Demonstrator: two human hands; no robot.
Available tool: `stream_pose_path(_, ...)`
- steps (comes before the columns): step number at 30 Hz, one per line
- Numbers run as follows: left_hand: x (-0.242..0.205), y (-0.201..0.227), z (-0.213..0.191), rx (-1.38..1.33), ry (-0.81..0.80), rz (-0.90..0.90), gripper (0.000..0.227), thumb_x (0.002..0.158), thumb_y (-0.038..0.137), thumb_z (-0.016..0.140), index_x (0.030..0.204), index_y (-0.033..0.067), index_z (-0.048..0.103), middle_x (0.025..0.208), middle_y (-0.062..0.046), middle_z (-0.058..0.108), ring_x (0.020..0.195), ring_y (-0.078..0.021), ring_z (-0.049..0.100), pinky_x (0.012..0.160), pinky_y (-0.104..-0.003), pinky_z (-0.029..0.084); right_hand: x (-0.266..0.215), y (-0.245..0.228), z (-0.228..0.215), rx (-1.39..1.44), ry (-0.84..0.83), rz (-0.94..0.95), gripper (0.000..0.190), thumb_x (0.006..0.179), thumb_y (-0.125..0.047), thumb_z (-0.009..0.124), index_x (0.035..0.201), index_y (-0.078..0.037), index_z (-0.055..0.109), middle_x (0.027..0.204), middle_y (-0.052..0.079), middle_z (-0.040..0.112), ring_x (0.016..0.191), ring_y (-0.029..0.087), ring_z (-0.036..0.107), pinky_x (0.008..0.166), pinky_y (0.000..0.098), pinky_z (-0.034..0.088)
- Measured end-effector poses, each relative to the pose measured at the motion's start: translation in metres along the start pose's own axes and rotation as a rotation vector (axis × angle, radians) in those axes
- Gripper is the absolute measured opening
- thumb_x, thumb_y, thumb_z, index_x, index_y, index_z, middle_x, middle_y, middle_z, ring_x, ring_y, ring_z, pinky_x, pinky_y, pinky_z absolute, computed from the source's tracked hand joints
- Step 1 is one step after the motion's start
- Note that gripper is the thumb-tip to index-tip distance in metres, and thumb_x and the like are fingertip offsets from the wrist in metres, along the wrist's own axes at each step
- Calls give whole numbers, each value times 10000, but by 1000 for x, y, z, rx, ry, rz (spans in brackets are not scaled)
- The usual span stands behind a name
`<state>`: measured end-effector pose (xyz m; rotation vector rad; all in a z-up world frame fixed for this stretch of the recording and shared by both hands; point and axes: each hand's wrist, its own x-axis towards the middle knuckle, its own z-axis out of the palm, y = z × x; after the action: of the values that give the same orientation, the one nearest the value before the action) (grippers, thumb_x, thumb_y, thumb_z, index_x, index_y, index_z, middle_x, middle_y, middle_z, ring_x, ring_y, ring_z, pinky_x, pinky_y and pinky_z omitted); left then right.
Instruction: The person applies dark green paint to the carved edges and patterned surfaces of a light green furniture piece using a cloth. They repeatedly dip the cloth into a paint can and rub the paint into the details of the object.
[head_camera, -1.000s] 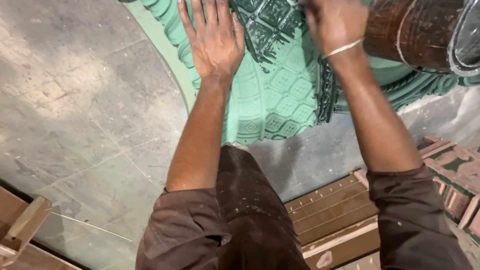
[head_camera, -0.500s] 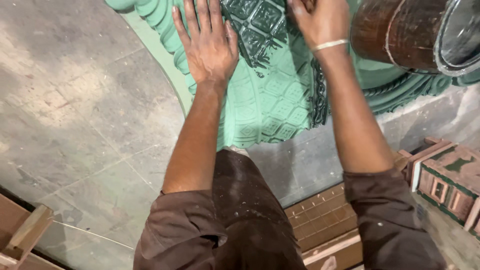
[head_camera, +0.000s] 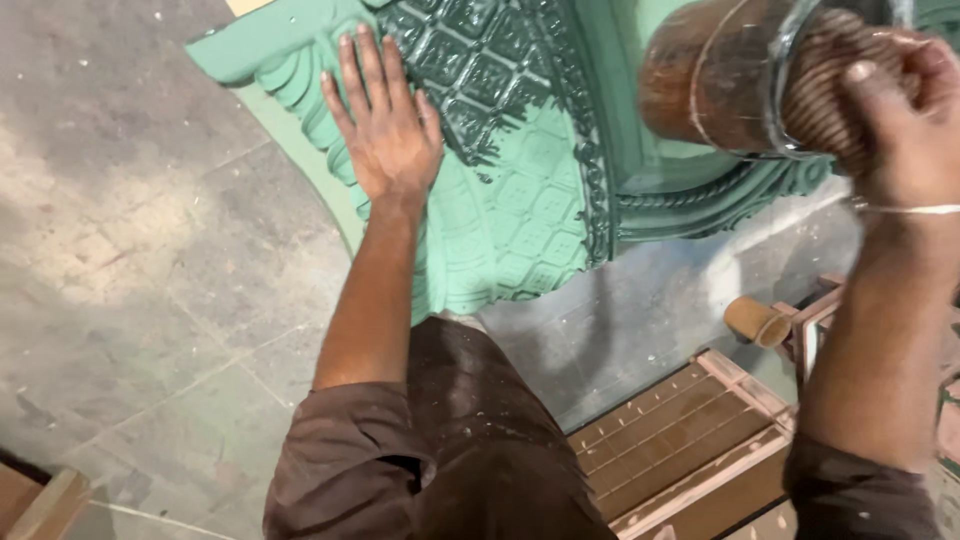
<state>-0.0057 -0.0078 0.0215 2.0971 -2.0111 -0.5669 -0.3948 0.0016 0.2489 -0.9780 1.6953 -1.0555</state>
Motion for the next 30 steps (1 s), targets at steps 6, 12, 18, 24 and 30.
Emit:
stream_pose_path(6, -1, 0, 3, 16, 24, 9, 649, 1094, 303, 472, 1658, 31, 303, 1742, -131, 173, 1608, -310, 110, 1304, -557, 33, 68, 54, -52, -1224, -247, -306, 430, 878, -10, 734, 1291, 71, 647, 1167, 287, 697, 1054, 441, 674, 901, 490, 540)
stream_pose_path(12, -4, 1, 4, 9, 71, 21, 634, 1094, 276, 498, 1650, 19, 335, 1740, -129, 199, 1609, -315, 124, 1313, -557, 49, 124, 122, -50, -1413, -329, -147, 307, 885, 11, 681, 1191, 37, 686, 1156, 273, 690, 1065, 416, 662, 919, 464, 543)
stream_pose_path(18, -5, -1, 3, 15, 80, 35, 628, 1109, 280, 495, 1654, 9, 340, 1748, -138, 198, 1617, -316, 121, 1321, -556, 52, 75, 29, -85, -758, -365, 29, 444, 946, -25, 625, 1389, 7, 631, 1232, 165, 670, 1019, 241, 657, 822, 320, 542)
stream_pose_path(24, -5, 1, -3, -22, 38, 18, 649, 1093, 283, 483, 1652, -8, 325, 1746, -149, 195, 1610, -331, 112, 1308, -559, 37, 15, 10, -99, -281, -132, 253, 417, 1024, -1, 464, 1408, 68, 611, 1276, 202, 684, 1004, 265, 724, 799, 370, 613)
stream_pose_path(30, -3, 3, -7, -53, -5, -12, 663, 1081, 306, 455, 1656, 18, 296, 1736, -134, 189, 1603, -316, 107, 1301, -550, 25, -23, 63, -119, 134, 129, 306, 431, 1028, -145, 544, 1406, 62, 557, 1282, 212, 691, 1036, 296, 737, 754, 405, 612)
